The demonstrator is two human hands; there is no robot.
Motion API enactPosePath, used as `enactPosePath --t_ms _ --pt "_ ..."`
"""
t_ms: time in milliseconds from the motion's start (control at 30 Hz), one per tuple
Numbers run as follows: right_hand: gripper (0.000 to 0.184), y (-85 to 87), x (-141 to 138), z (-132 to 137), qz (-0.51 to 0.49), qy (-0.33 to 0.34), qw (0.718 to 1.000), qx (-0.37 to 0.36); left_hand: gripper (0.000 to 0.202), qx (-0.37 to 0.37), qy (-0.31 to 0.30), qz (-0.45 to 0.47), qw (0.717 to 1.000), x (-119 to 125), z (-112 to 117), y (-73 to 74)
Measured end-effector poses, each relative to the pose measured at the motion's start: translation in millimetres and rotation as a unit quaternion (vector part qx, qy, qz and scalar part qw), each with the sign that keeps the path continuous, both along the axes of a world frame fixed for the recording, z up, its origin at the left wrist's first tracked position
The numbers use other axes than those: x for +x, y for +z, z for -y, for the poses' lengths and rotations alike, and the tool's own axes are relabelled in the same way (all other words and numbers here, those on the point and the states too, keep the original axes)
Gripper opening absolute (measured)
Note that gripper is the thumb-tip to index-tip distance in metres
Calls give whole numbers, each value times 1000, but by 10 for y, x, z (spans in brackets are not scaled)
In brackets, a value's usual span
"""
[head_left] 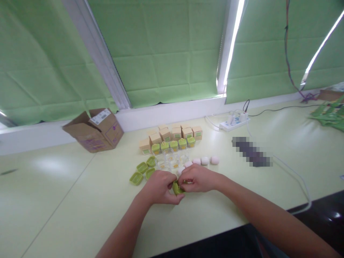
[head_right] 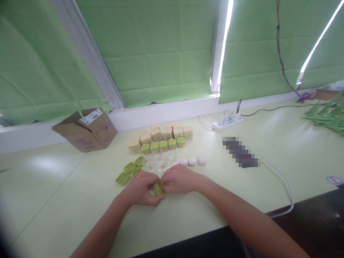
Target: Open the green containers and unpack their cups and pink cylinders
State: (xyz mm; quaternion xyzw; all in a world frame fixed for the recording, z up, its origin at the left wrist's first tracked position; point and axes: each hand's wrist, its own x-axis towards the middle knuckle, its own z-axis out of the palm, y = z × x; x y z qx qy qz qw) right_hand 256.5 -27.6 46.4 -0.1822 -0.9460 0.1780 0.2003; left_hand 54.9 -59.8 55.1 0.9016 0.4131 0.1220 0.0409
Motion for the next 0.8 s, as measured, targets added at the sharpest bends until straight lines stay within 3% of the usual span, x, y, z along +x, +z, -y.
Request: enactPosePath --t_ms 567,800 --pt "11 -153 -50 -1 -51 -54 995 72 30 28 18 0 999 -41 5 56" --pt "12 -60 27 -27 -124 -105 986 42 28 26 21 -24 999 -98 -17 59"
